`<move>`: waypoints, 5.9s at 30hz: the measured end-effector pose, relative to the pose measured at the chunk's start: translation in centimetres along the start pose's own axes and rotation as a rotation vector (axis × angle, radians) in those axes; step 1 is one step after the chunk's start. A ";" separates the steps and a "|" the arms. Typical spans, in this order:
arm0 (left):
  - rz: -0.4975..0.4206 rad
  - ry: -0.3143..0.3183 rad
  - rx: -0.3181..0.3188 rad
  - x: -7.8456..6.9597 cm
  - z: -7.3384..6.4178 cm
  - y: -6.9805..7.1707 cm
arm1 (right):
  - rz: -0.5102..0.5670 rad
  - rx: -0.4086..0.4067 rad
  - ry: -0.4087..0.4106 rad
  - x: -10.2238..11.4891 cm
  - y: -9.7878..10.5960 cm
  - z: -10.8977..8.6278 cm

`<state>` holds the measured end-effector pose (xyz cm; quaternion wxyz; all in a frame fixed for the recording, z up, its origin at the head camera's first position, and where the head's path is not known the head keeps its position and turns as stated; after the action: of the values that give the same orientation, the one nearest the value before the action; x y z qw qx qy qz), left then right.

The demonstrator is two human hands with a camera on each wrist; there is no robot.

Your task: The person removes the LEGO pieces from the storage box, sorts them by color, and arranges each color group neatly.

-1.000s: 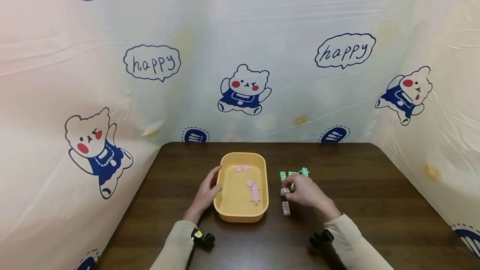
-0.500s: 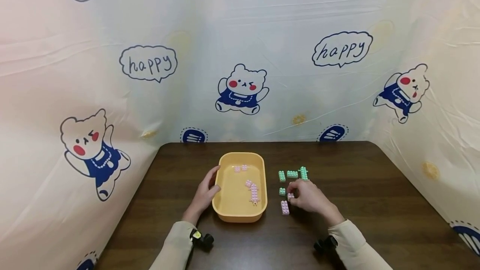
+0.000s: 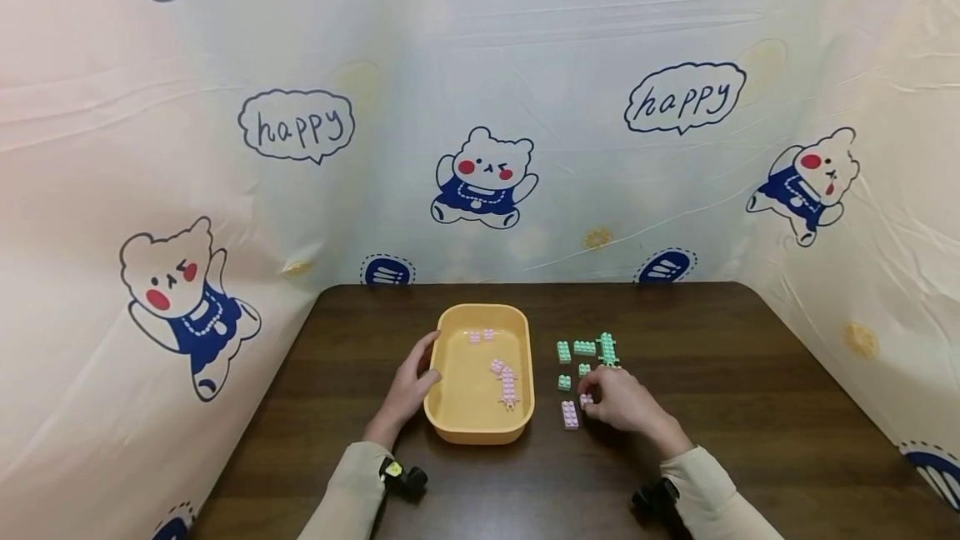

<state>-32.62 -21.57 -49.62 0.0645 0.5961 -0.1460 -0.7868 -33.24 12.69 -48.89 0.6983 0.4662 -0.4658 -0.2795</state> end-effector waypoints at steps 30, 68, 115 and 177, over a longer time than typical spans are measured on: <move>-0.005 -0.002 0.003 0.2 0.0 0.1 | 0.024 0.006 -0.040 -0.9 -0.9 -0.4; -0.016 -0.012 0.002 0.2 -0.1 0.2 | 0.135 -0.065 0.065 2.3 2.7 3.1; -0.025 -0.042 -0.002 -0.1 -0.5 0.2 | 0.144 0.086 0.201 11.3 -2.0 11.7; -0.035 -0.048 -0.006 -0.3 -0.4 0.1 | -0.153 0.239 0.114 12.1 -5.1 12.2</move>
<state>-32.15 -21.69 -49.41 0.0489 0.5794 -0.1346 -0.8023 -39.15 -4.11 -47.27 0.6398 0.5952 -0.4184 -0.2476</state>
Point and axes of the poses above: each hand's wrist, its own z-axis towards the middle knuckle, its own y-axis out of the back of the hand, x = y × z, the point moved 5 cm from there along z, towards the middle knuckle, and after that the axes turned 3 degrees about -y, right-handed, at the moved point
